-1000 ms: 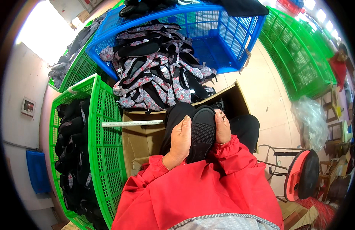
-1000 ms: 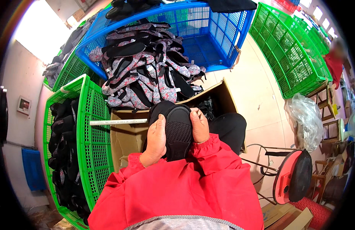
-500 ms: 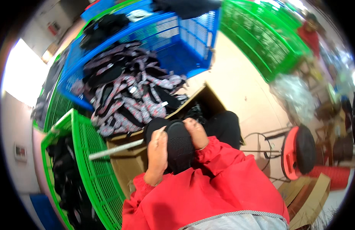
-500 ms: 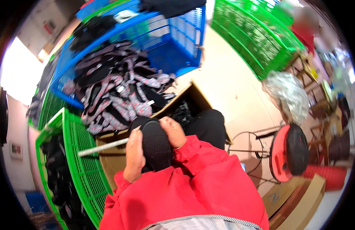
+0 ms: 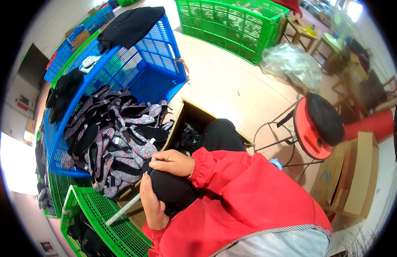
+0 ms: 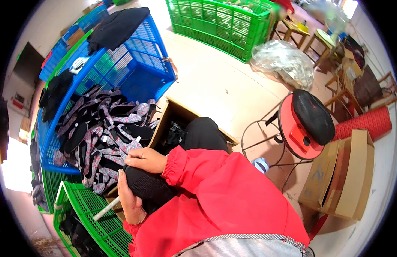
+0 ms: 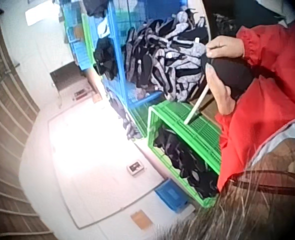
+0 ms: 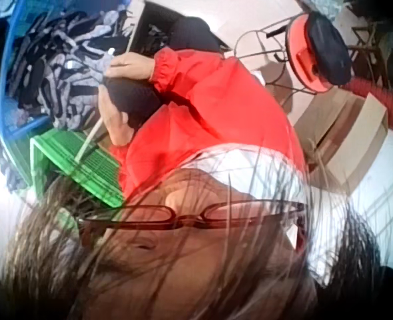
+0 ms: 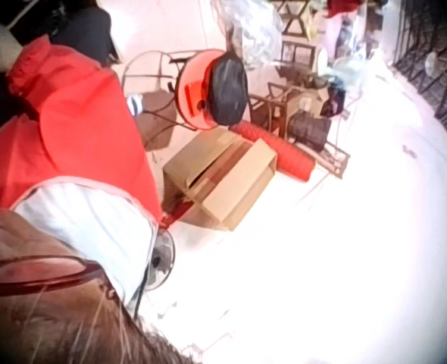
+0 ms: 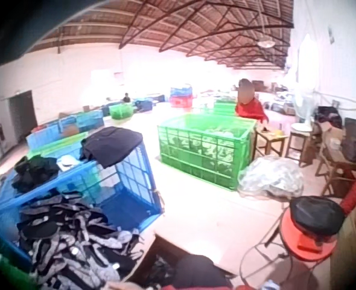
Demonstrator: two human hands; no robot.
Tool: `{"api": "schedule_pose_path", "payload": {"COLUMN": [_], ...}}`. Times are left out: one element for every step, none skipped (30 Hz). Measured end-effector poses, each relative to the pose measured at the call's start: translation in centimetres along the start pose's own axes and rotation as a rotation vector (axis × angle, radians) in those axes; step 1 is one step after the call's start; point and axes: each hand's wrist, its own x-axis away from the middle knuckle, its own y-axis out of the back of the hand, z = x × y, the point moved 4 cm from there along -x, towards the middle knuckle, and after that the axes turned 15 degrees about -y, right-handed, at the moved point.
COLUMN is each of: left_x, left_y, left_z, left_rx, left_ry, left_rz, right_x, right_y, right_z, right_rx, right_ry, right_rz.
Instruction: The person sits on the floor and assembles slippers by hand. They pick up a slipper sole and a patterned fabric upper, then press the upper onto the sole to attach them. The person handles the slippers one at a time, inspecting the fit and adjusting the fabric before placing the finished unit aside.
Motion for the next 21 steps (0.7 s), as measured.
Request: {"api": "schedule_pose_path", "payload": {"left_x": [0.2,0.2,0.4,0.4,0.8,0.8,0.9,1.0,0.8,0.8,0.9,0.9,0.8,0.8,0.9,0.9,0.8,0.7,0.7,0.7,0.7], "left_y": [-1.0,-1.0,-0.7,-0.9,-1.6,-1.7,-1.8,-1.8,-1.9,-1.9,-1.9,-1.9,-1.6,-1.4,-1.4,-1.1,-0.8,-0.5,-0.2,-0.3,-0.4], "left_z": [-0.6,-0.3,0.2,0.3,0.2,0.3,0.4,0.5,0.6,0.6,0.6,0.6,0.8,1.0,1.2,1.4,1.6,1.9,2.0,2.1,2.1], "left_rx": [-0.003,0.004,0.01,0.016,-0.029,-0.044,-0.055,-0.065,-0.035,-0.049,-0.063,-0.076,-0.081,-0.093,-0.104,-0.116,-0.135,-0.154,-0.173,-0.13,-0.087], "left_ry": [0.008,-0.001,-0.01,-0.025,-0.066,-0.063,-0.059,-0.056,-0.016,-0.013,-0.011,-0.008,-0.003,-0.007,-0.012,-0.018,-0.028,-0.037,-0.046,-0.019,0.008], "left_rz": [0.007,0.004,0.001,-0.008,-0.11,-0.095,-0.078,-0.062,-0.024,-0.054,-0.084,-0.115,-0.096,-0.108,-0.121,-0.136,-0.156,-0.175,-0.193,-0.17,-0.145], "right_x": [0.0,0.2,0.5,0.6,0.7,0.7,0.8,0.9,1.0,1.0,1.0,1.0,0.9,0.8,0.7,0.7,0.7,0.7,0.7,0.6,0.6], "right_y": [0.0,0.0,0.2,0.2,0.2,0.3,0.4,0.5,0.6,0.6,0.6,0.7,0.7,0.8,0.8,0.8,0.8,0.7,0.7,0.7,0.7], "right_z": [0.0,-0.1,-0.1,-0.3,-0.6,-1.0,-1.2,-1.4,-1.6,-1.7,-1.6,-1.6,-1.8,-1.9,-2.1,-2.2,-2.2,-2.2,-2.4,-2.6,-2.8], "right_rx": [-0.052,-0.068,-0.101,-0.133,-0.149,-0.166,-0.178,-0.193,-0.208,-0.222,-0.209,-0.21,-0.21,-0.21,-0.218,-0.222,-0.226,-0.231,-0.232,-0.233,-0.234], "right_ry": [-0.018,-0.014,-0.01,-0.005,-0.002,0.001,0.003,-0.008,-0.018,-0.028,-0.018,-0.014,-0.01,-0.007,0.0,-0.002,-0.004,-0.006,-0.011,-0.015,-0.019], "right_rz": [0.017,0.013,0.03,0.056,0.064,0.073,0.08,0.076,0.074,0.076,0.08,0.086,0.091,0.097,0.1,0.1,0.099,0.098,0.1,0.102,0.103]}}
